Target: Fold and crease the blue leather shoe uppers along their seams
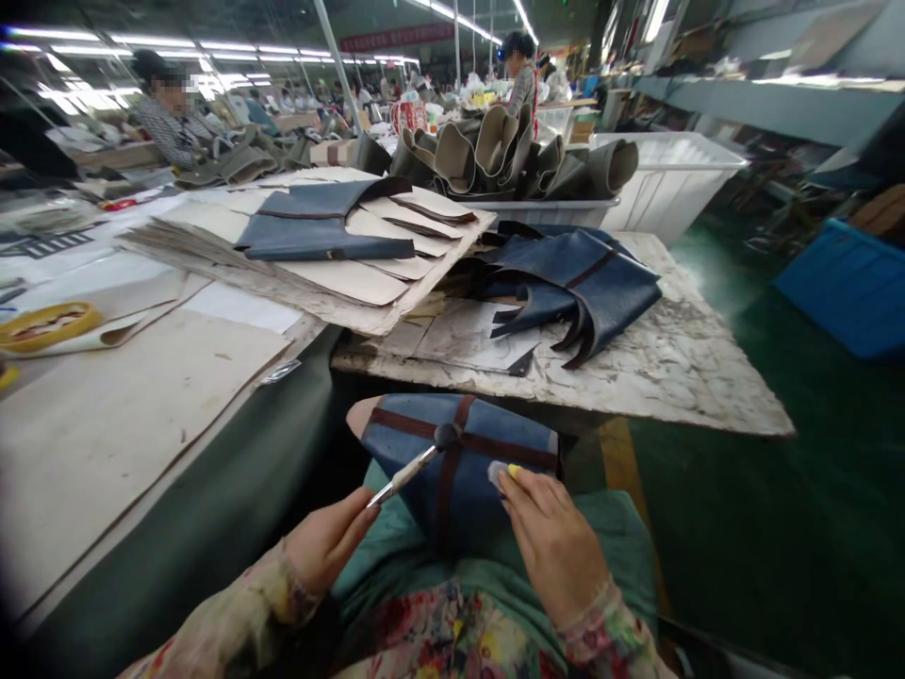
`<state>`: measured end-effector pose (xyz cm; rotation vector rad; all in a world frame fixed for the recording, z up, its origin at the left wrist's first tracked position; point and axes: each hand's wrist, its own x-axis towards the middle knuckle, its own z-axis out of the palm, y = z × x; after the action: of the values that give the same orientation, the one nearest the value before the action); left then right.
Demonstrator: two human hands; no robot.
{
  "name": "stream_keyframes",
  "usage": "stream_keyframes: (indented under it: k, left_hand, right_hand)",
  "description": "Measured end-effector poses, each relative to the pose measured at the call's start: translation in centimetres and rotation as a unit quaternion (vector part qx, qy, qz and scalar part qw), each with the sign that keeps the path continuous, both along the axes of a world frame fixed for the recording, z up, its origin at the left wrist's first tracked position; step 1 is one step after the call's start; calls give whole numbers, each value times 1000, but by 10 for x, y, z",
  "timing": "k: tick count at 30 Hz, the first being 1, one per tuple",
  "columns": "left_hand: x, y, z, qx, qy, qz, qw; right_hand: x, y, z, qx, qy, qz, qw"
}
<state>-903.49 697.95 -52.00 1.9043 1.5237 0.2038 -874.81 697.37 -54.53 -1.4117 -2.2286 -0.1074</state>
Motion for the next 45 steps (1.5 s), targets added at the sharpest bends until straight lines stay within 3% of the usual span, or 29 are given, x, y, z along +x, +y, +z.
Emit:
stream_keyframes:
  k: [5, 10, 15, 19, 23, 26, 29, 33, 38, 42, 45]
  left_hand:
    - [0, 0, 2, 30, -61, 1, 998]
    - [3, 4, 3, -11, 9, -4, 1000]
    - [6, 11, 8, 7, -97, 23, 995]
    - [9, 18, 1, -21, -52, -3, 998]
    - [19, 19, -1, 3, -79, -32, 996]
    - [28, 18, 0, 0, -44, -36, 998]
    - [34, 19, 2, -23, -10, -42, 999]
    - [41, 20, 7, 4, -78, -68, 995]
    - [58, 26, 13, -51, 25, -94, 994]
    - [68, 24, 20, -19, -29, -97, 995]
    - [64, 19, 18, -31, -7, -87, 996]
  right_hand:
    - [0, 0, 0, -9, -2, 5, 1000]
    - [0, 0, 0, -8, 12, -7, 1000]
    - [0, -3, 1, -9, 10, -7, 1000]
    - [0, -4, 3, 1, -3, -10, 1000]
    - [1, -7, 4, -1, -5, -8, 1000]
    - [3, -11, 4, -2, -1, -10, 1000]
    - [4, -12, 5, -4, 4, -16, 1000]
    - [5, -13, 4, -1, 11, -18, 1000]
    - [5, -15, 3, -2, 11, -24, 1000]
    - [7, -19, 2, 5, 2, -12, 1000]
    - [10, -21, -2, 19, -4, -10, 1000]
